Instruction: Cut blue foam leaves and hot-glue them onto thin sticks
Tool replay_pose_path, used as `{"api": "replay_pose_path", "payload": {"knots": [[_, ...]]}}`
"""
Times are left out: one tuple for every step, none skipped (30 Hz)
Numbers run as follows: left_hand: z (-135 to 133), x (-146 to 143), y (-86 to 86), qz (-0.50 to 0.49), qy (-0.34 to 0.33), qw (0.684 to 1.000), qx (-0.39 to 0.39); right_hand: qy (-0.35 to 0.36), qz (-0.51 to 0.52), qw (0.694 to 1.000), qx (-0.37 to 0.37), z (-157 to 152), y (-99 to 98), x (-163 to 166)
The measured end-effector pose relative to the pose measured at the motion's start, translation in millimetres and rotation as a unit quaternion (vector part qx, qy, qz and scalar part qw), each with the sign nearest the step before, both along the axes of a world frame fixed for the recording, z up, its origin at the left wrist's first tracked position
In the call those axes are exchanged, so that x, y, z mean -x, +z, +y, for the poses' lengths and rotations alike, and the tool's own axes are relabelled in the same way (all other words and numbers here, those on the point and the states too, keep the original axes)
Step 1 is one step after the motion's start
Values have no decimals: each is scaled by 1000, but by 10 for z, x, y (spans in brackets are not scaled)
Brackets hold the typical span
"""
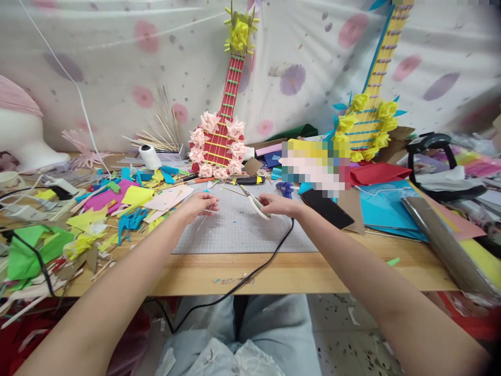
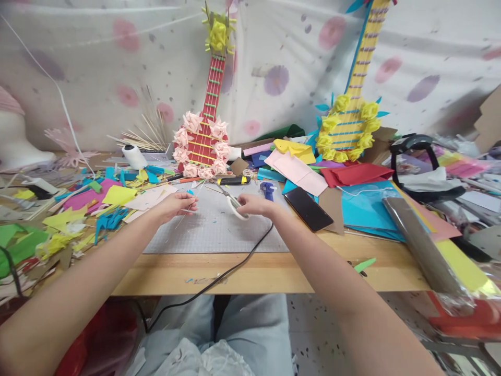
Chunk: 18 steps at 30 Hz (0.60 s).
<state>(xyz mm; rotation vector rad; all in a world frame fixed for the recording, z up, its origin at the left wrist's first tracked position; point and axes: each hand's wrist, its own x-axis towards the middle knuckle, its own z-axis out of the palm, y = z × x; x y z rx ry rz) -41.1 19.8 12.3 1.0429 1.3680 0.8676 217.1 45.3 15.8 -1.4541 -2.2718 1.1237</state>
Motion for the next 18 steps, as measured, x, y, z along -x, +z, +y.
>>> {"api": "replay_pose_path", "payload": {"knots": [[1, -16, 5, -2, -3, 1000, -3, 9, 9, 1000, -19, -28, -29, 21], [1, -30, 8, -3, -5, 1000, -7, 14, 8, 999, -34, -52, -57, 50], [-1, -43, 11, -4, -7, 1000, -11, 16, -3, 999, -41, -74, -81, 86], [-4, -52, 12, -5, -10, 1000, -15, 17, -24, 998, -49, -92, -101, 125], [-8, -59, 12, -5, -13, 1000, -19, 15, -51, 997, -61, -109, -116, 166], [-12, -63, 10, -6, -16, 1000, -24, 13, -80, 993, -82, -125, -125, 206], [-17, -66, 8, -6, -20, 999, -29, 12, -109, 988, -112, -141, -130, 246], [-21, -69, 4, -7, -25, 999, -33, 13, -135, 980, -149, -156, -132, 284], [-26, -71, 0, -9, -29, 999, -38, 14, -157, 970, -187, -171, -130, 321], [-30, -75, -4, -11, -33, 998, -43, 17, -174, 960, -219, -187, -128, 355], [-34, -80, -8, -14, -36, 998, -47, 21, -185, 952, -241, -201, -124, 387], [-38, -87, -10, -17, -38, 998, -49, 26, -194, 947, -253, -216, -121, 417], [-43, -95, -10, -18, -40, 998, -51, 30, -200, 945, -258, -229, -119, 444], [-47, -103, -9, -18, -41, 998, -51, 31, -202, 944, -259, -241, -119, 467], [-51, -113, -6, -17, -43, 998, -51, 32, -201, 944, -260, -252, -121, 487], [-55, -122, -2, -16, -45, 998, -50, 31, -196, 944, -262, -261, -123, 504], [-57, -130, 3, -14, -47, 998, -50, 30, -191, 945, -263, -269, -125, 518], [-59, -137, 8, -11, -50, 998, -48, 29, -186, 946, -263, -275, -125, 529]]}}
